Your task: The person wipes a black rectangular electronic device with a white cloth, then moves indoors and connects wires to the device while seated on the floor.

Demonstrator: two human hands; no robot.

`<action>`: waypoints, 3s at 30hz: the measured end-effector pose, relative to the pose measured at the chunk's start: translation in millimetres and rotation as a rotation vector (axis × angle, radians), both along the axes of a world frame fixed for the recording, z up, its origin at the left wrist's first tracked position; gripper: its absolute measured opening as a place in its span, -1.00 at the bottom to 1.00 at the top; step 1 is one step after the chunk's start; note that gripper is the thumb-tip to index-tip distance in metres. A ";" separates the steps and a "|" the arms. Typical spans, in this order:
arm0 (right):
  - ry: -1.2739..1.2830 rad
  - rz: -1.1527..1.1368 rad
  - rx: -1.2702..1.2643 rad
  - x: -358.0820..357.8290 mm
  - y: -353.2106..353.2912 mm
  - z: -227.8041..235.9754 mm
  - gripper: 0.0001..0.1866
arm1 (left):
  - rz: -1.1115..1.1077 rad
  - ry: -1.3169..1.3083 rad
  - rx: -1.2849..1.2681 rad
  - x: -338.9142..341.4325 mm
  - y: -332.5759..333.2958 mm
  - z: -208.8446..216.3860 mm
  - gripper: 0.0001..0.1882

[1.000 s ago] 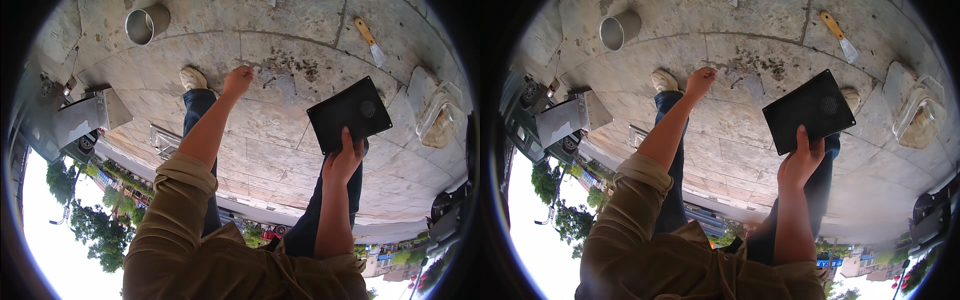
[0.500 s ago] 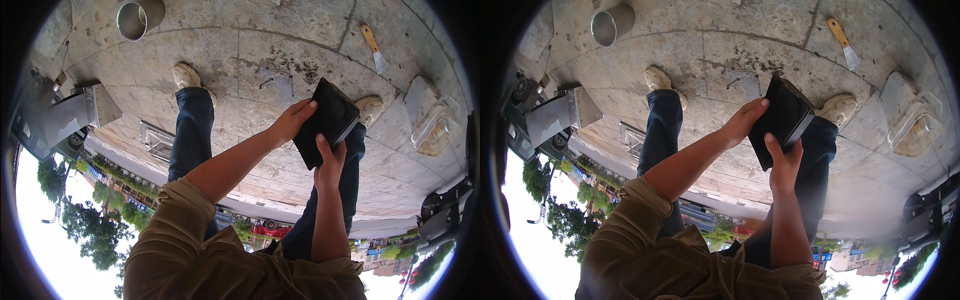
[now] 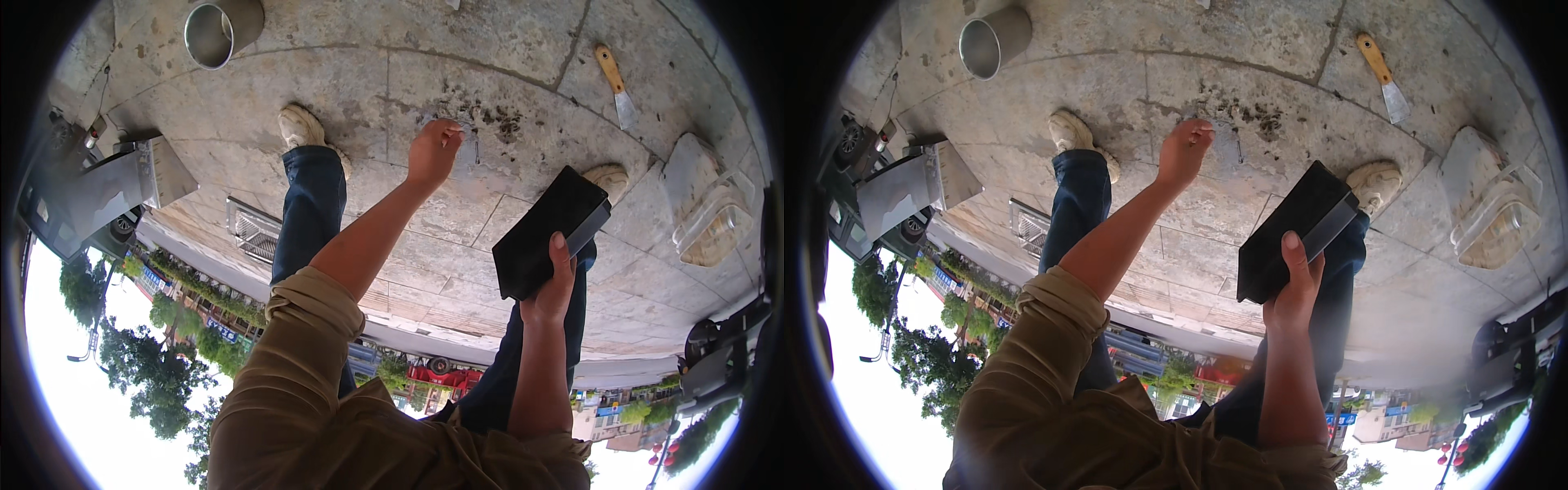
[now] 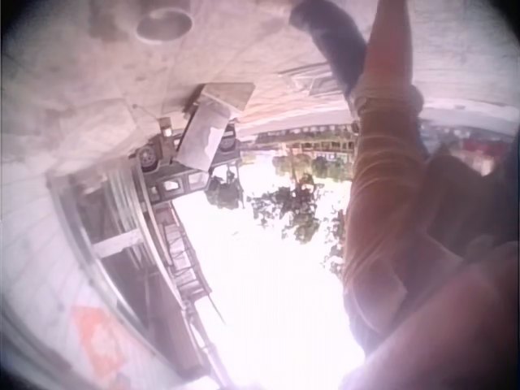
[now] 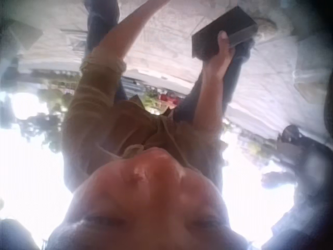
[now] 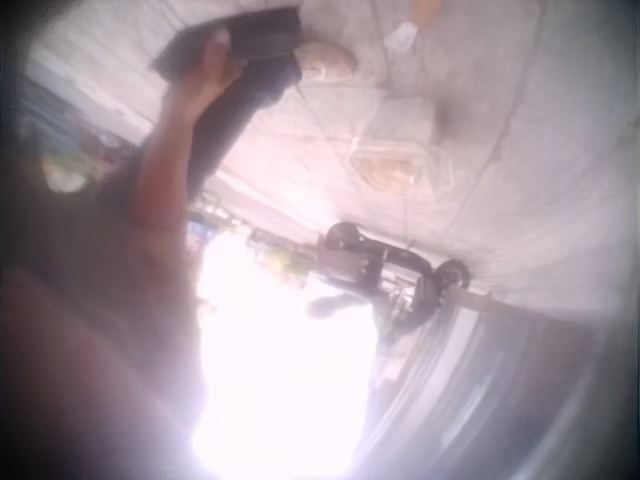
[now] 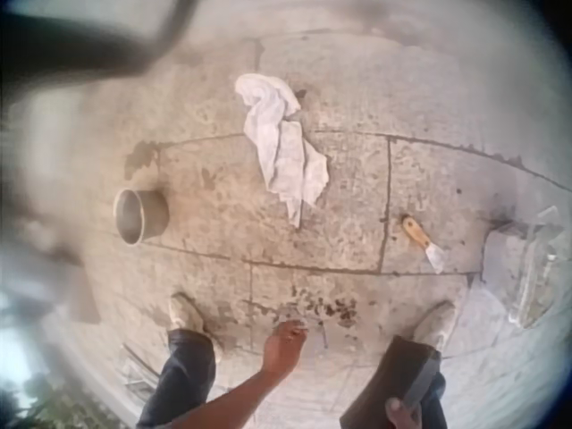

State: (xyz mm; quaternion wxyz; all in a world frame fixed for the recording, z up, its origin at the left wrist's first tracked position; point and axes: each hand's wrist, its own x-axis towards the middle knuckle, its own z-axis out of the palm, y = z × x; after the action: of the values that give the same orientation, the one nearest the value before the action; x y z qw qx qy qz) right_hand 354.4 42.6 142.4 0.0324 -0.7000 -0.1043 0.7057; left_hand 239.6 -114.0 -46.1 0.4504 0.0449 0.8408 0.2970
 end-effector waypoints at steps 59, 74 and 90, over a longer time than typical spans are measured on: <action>0.054 -0.006 -0.007 10.7 1.9 5.7 -0.45 | -0.465 0.318 -0.327 8.8 29.4 -73.4 -0.87; -0.015 -0.057 0.042 6.2 4.2 5.9 -0.45 | 0.408 -0.884 0.624 -89.1 26.7 6.9 -0.90; -0.008 -0.065 0.037 11.4 9.0 6.1 -0.48 | -0.525 0.144 -0.358 23.5 81.5 -69.0 -0.72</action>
State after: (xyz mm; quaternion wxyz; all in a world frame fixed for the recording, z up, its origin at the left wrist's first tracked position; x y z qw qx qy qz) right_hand 365.9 51.6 148.6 0.0677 -0.7053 -0.0947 0.6993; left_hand 263.1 -32.5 -115.1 0.4515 0.2010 0.8692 0.0142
